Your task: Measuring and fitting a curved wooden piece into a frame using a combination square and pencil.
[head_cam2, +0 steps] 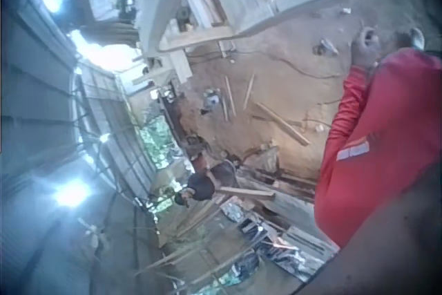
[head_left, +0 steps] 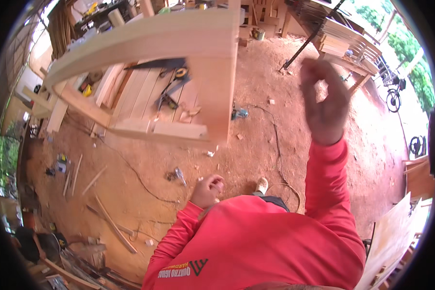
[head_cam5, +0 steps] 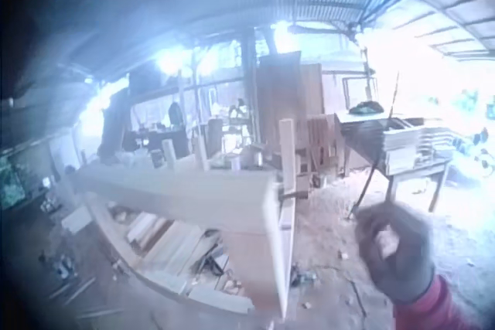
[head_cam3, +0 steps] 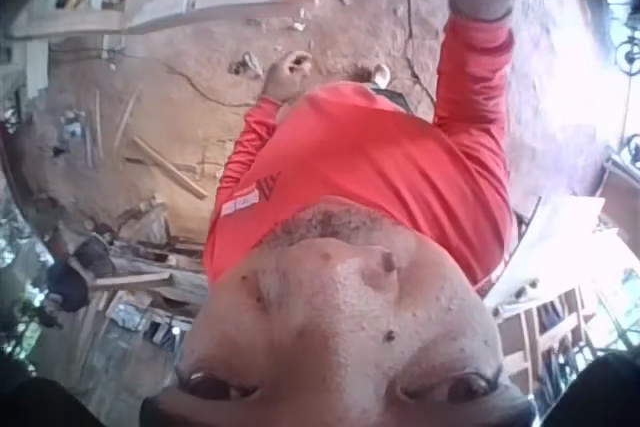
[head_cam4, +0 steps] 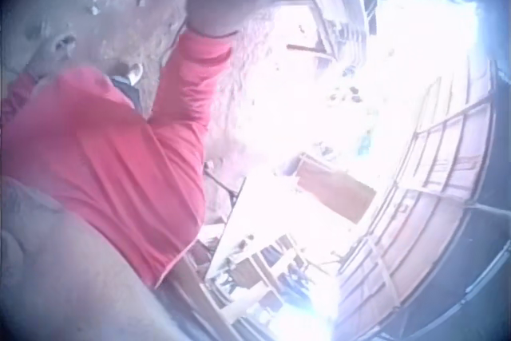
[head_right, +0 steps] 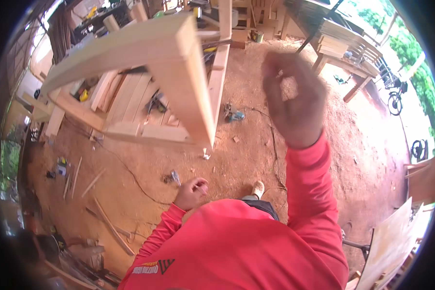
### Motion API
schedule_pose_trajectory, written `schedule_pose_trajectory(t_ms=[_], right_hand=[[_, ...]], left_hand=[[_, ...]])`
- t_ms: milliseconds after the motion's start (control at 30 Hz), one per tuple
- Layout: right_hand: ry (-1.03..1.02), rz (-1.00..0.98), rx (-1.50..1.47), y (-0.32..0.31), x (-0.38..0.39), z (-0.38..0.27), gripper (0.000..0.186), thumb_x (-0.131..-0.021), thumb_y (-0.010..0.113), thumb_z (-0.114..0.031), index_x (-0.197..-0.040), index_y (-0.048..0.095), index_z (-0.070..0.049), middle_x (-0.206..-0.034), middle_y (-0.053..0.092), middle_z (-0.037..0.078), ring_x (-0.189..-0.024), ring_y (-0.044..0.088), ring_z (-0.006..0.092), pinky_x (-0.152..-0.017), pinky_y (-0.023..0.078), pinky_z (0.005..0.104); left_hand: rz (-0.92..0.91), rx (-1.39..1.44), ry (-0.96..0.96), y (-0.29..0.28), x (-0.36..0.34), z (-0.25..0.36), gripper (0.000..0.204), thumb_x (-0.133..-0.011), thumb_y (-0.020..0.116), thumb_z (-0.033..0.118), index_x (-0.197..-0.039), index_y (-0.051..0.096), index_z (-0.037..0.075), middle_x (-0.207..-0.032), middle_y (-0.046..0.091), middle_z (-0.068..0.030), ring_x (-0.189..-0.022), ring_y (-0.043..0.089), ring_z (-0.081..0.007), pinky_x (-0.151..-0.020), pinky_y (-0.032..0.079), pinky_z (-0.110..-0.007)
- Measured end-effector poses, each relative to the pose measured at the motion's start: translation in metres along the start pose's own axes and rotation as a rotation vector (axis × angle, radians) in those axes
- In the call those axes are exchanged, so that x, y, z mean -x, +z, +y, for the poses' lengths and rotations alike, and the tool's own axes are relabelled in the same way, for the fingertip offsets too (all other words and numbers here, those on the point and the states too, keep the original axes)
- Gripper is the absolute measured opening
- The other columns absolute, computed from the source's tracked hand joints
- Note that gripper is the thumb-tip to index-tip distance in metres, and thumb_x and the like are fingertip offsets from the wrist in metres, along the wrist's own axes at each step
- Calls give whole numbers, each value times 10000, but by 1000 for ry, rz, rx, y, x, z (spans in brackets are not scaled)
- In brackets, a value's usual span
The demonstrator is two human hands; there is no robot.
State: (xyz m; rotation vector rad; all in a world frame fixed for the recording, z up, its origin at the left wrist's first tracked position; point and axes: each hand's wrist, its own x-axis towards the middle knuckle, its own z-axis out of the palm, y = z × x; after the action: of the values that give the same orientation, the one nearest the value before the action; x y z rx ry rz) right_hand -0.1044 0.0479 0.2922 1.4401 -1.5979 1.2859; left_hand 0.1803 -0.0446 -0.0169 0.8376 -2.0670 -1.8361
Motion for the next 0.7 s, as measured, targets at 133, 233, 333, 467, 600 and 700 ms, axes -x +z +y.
schedule_pose_trajectory(t_ms=[133, 233, 333, 467, 600, 700], right_hand=[[406, -722, -118, -33, 115, 75, 252, -923, 690, -149, -1153, 694, -48, -1003, 722, 169, -874, 716, 334, -802, 567, 413], [636, -1143, -215, -56, 196, 116, 497, -941, 695, -294, -1369, 603, -60, -1111, 724, 197, -991, 714, 365, -858, 569, 451], [750, -1006, -379, -79, 230, 142, 526, -947, 711, -197, -1403, 538, 0, -1005, 743, 188, -891, 743, 302, -781, 582, 394], [756, -867, -234, -98, 234, 193, 389, -951, 666, -88, -1315, 582, 23, -938, 739, 181, -828, 744, 285, -737, 577, 370], [639, -926, -429, -105, 208, 251, 345, -936, 618, -29, -1277, 604, 20, -843, 715, 176, -779, 733, 293, -688, 561, 392], [722, -1048, -288, -93, 200, 268, 366, -910, 638, -63, -1273, 630, -21, -801, 689, 194, -752, 699, 391, -681, 546, 453]], left_hand=[[-193, 6, -63, 74, -51, 48, 212, -964, 673, 161, -1118, 672, 14, -907, 699, -72, -793, 684, -144, -744, 561, -312], [-241, 102, -101, 130, -94, 71, 216, -962, 694, 173, -1099, 668, 8, -893, 704, -65, -774, 688, -137, -738, 564, -309], [-156, 97, 29, 191, -151, 90, 191, -974, 704, 164, -1037, 643, -6, -867, 691, -54, -791, 678, -115, -720, 560, -295], [-162, -77, 175, 246, -195, 150, 172, -978, 695, 146, -1043, 631, 0, -886, 709, -73, -806, 695, -139, -725, 564, -301], [-112, 117, 148, 269, -214, 161, 261, -945, 729, 168, -1104, 637, -17, -907, 730, -88, -801, 705, -151, -748, 573, -321], [-104, -70, 70, 261, -212, 150, 348, -936, 739, 251, -1131, 650, -23, -934, 737, -117, -824, 724, -188, -776, 574, -333]])
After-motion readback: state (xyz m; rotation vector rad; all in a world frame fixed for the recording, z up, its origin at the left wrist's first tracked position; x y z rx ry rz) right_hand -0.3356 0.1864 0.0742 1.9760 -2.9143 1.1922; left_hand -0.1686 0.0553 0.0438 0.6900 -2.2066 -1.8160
